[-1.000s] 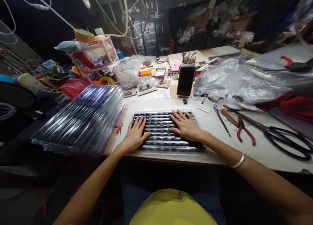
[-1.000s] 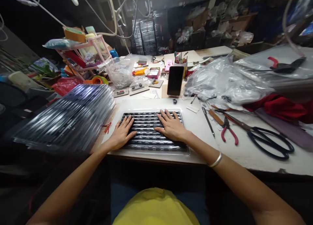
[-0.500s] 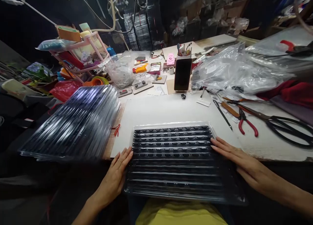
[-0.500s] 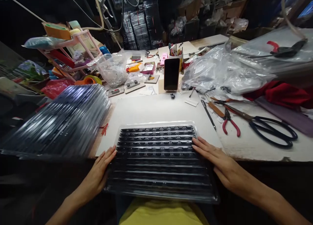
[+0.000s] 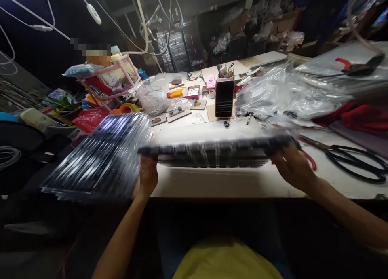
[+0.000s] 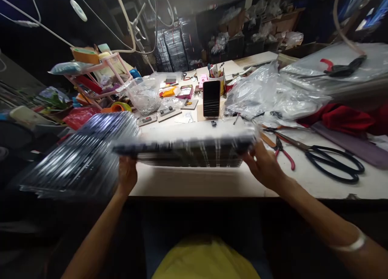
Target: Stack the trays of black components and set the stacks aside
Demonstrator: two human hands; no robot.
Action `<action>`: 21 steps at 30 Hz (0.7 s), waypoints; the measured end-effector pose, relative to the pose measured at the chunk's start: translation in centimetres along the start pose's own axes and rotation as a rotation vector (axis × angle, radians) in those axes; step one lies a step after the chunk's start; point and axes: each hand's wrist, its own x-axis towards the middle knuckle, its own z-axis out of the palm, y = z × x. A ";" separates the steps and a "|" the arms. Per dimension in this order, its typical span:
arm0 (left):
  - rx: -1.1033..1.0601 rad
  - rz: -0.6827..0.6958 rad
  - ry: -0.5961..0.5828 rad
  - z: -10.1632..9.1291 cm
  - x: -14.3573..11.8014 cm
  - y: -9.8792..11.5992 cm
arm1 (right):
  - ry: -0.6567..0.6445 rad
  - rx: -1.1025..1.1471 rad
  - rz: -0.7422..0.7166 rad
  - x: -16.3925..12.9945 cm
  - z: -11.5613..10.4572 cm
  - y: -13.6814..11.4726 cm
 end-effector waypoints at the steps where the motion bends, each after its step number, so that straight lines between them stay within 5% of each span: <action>1: 0.053 -0.020 0.021 0.5 1.4 0.4 | 0.035 0.000 0.051 1.5 0.2 -0.7; 4: 0.223 -0.056 -0.025 1.1 4.1 1.3 | 0.008 0.044 0.237 4.5 1.1 -2.0; 8: 0.432 -0.107 -0.185 1.4 4.3 0.9 | -0.306 -0.042 0.437 4.8 3.0 -1.5; 12: 0.639 -0.161 -0.323 2.4 3.0 -0.4 | -0.525 -0.198 0.472 4.4 4.6 -0.2; 17: 0.836 -0.145 -0.430 3.2 2.4 -0.3 | -0.624 -0.415 0.434 4.5 4.9 -0.3; 21: 0.852 -0.004 -0.485 4.8 2.5 0.9 | -0.467 -0.641 0.014 4.3 6.6 -1.8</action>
